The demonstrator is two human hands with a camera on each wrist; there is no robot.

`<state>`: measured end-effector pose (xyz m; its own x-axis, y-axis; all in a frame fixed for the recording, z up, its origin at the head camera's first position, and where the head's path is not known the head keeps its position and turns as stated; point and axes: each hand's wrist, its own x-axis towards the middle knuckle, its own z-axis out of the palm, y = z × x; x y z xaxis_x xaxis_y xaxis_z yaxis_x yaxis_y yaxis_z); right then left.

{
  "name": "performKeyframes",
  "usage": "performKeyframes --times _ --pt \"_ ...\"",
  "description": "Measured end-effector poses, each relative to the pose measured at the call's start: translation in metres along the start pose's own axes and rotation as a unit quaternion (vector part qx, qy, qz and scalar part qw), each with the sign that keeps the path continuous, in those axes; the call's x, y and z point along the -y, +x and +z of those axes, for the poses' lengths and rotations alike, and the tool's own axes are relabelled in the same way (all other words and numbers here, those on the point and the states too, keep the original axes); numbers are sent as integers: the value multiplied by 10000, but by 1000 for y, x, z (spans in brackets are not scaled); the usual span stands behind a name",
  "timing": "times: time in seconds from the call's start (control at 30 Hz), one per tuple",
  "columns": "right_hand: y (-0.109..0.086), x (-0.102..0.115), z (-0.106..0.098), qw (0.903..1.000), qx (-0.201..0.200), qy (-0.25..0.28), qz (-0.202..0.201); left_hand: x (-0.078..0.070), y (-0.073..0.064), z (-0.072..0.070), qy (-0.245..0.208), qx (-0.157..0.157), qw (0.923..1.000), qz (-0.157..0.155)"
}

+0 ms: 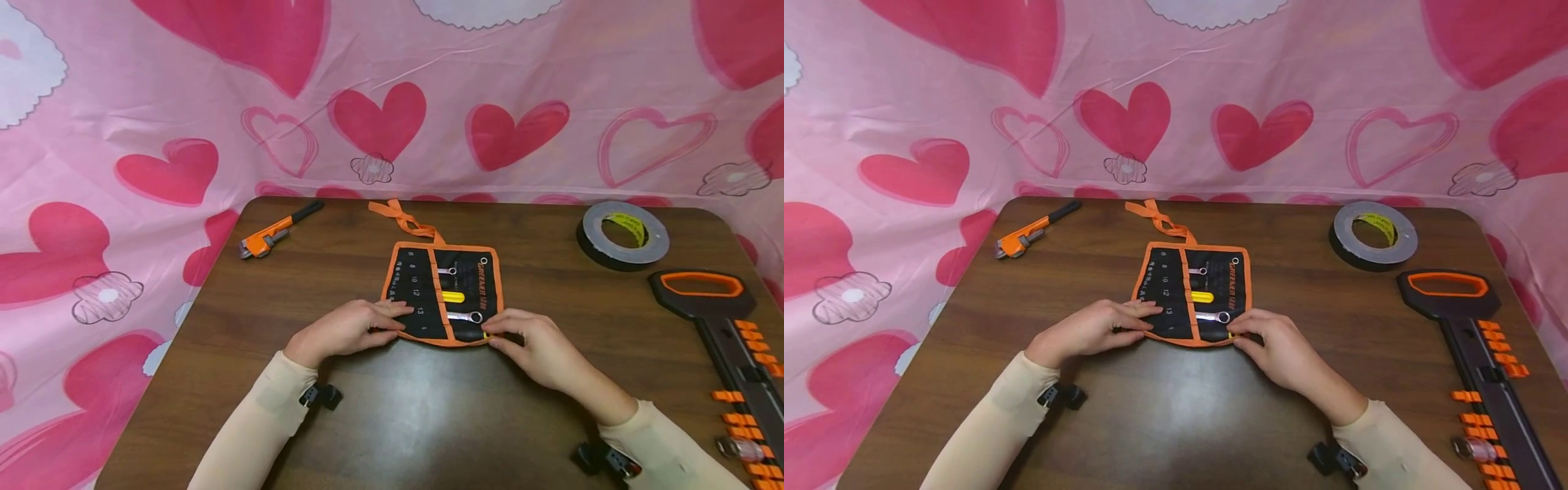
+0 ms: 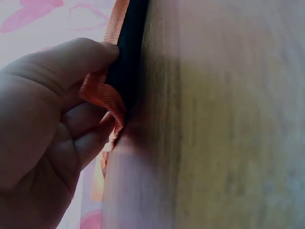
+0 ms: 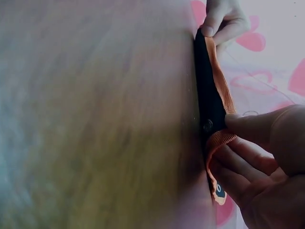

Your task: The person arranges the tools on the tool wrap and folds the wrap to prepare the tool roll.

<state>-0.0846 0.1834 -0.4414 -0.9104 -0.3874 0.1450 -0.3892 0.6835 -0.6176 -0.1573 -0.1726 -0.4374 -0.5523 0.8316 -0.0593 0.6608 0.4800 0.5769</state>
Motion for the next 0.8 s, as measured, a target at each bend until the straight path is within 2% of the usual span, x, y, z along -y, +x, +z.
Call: performKeyframes --times 0.23,0.53,0.7,0.8 --pt "0 1 -2 9994 281 -81 172 -1 4 -2 -271 -201 9992 -203" --pt "6 4 1 9998 19 -204 79 3 10 -5 -558 -257 9971 -451" --pt "9 4 0 9997 44 -164 177 3 11 -6 -690 -358 9950 -630" --pt "12 3 0 9997 95 -93 217 3 11 -7 -712 -472 9945 -607"
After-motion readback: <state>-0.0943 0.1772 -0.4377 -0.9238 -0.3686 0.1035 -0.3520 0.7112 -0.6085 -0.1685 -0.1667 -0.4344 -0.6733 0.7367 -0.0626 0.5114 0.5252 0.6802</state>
